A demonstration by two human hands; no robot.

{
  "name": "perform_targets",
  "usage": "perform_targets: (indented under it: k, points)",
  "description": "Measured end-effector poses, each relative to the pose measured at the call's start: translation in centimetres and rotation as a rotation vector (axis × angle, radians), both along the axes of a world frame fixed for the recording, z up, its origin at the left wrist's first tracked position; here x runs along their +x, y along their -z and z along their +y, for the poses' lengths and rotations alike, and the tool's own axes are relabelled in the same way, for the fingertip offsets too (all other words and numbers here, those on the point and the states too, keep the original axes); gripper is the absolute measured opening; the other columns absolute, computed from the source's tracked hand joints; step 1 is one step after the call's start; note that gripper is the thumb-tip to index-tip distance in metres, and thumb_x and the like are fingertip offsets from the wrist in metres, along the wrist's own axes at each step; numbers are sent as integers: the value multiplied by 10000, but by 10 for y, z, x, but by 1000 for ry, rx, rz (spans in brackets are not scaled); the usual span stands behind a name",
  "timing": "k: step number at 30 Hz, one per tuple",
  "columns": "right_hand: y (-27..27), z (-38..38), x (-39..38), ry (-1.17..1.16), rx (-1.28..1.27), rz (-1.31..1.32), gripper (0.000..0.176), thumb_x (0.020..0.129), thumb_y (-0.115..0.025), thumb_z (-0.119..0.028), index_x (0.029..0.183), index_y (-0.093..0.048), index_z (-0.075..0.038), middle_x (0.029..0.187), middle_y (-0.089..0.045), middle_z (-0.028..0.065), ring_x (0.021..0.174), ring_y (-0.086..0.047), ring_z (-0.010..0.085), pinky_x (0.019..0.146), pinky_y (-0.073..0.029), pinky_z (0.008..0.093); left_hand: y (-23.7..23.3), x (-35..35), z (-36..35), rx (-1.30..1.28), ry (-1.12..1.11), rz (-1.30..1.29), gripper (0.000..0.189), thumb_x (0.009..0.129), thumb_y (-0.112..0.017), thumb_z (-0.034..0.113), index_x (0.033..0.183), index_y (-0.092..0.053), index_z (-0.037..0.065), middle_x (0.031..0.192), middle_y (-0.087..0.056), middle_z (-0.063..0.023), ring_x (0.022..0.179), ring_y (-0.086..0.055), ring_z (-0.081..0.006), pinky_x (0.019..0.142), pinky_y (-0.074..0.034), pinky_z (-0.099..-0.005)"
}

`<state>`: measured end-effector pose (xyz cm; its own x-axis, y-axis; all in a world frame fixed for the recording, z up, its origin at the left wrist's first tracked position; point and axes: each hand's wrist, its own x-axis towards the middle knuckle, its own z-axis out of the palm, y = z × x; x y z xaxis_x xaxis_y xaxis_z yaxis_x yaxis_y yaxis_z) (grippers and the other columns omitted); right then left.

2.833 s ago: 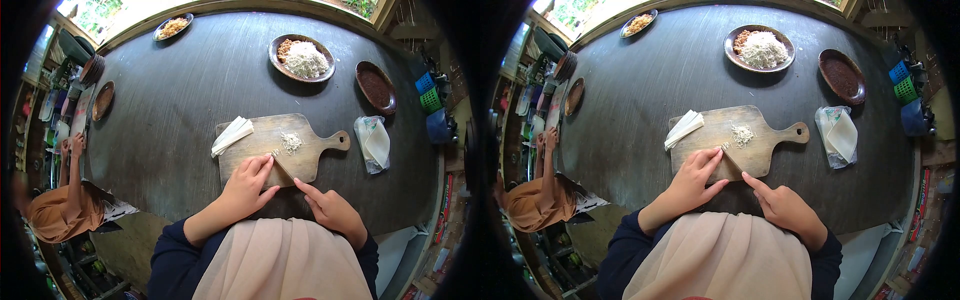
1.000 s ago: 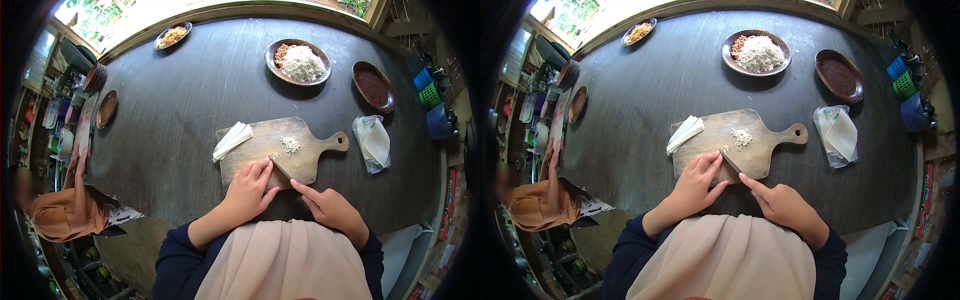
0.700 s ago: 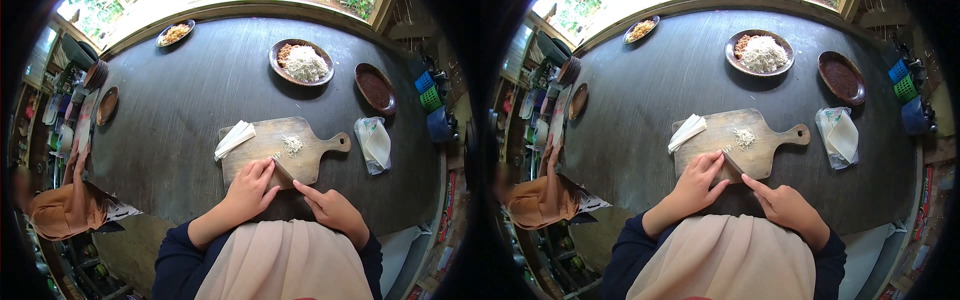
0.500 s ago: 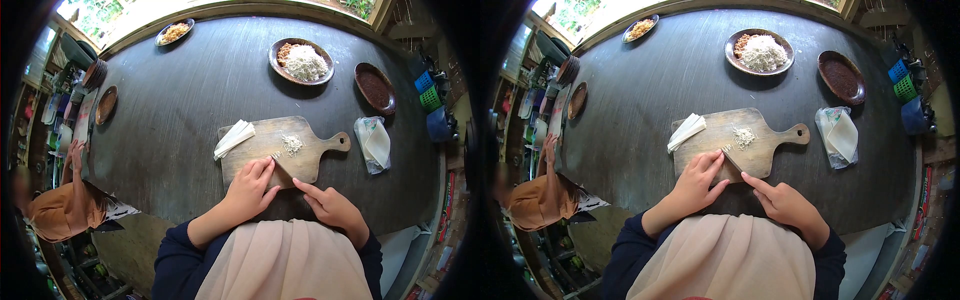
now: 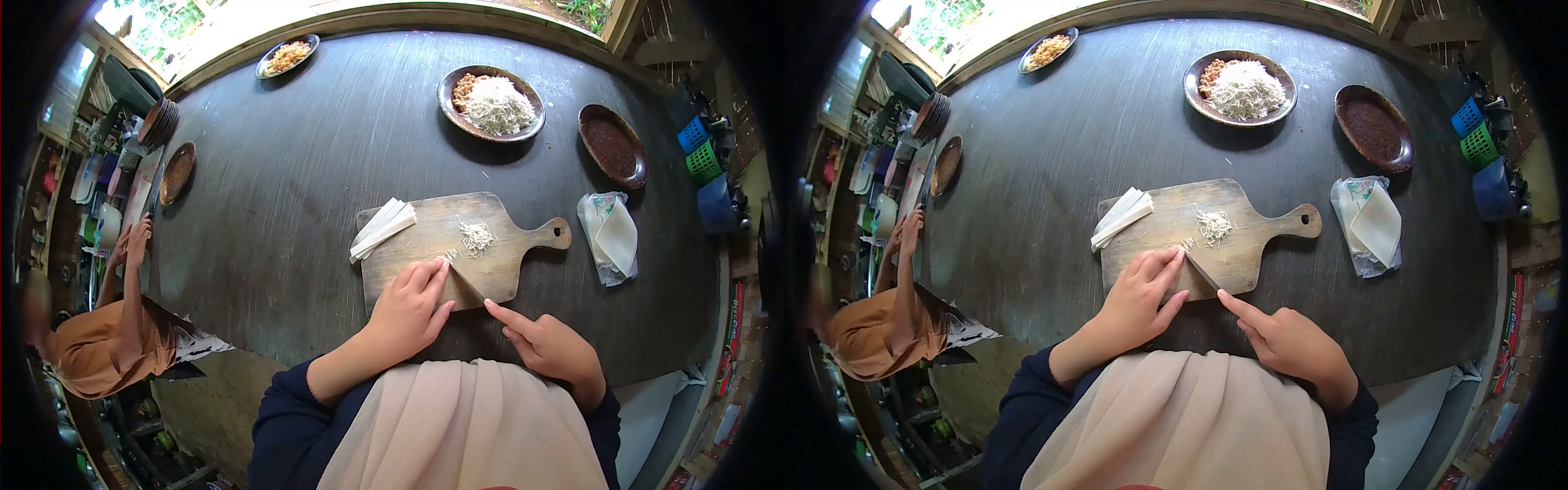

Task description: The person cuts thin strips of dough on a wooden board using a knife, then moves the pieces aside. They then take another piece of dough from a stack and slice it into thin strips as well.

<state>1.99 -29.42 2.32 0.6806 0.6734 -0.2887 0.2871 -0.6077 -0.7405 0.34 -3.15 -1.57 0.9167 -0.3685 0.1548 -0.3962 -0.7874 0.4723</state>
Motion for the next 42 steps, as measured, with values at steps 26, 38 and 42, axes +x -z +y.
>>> perform_targets:
  k: [26,38,42]
  points:
    - [4,19,-1,99,50,-36,490,983,-549,-86,1464,-489,-155,614,-551,224,477,-537,358,530,-450,414,-1,0,0,-17,-1,3,589,897,-697,305,1301,-555,-98,1324,-534,-176,1241,-499,-344,1049,-422,-423]
    - [6,13,0,80,64,-91,512,974,-565,-119,1473,-476,-183,609,-583,210,513,-594,376,533,-475,461,-2,1,2,-56,-2,23,583,898,-699,299,1308,-554,-89,1329,-536,-172,1241,-506,-343,1055,-419,-422]
    - [6,13,0,65,43,-70,513,973,-567,-124,1472,-478,-202,610,-585,208,514,-593,379,534,-477,461,-2,1,3,-43,-4,10,587,897,-702,299,1313,-553,-87,1334,-535,-170,1246,-502,-342,1057,-417,-421]
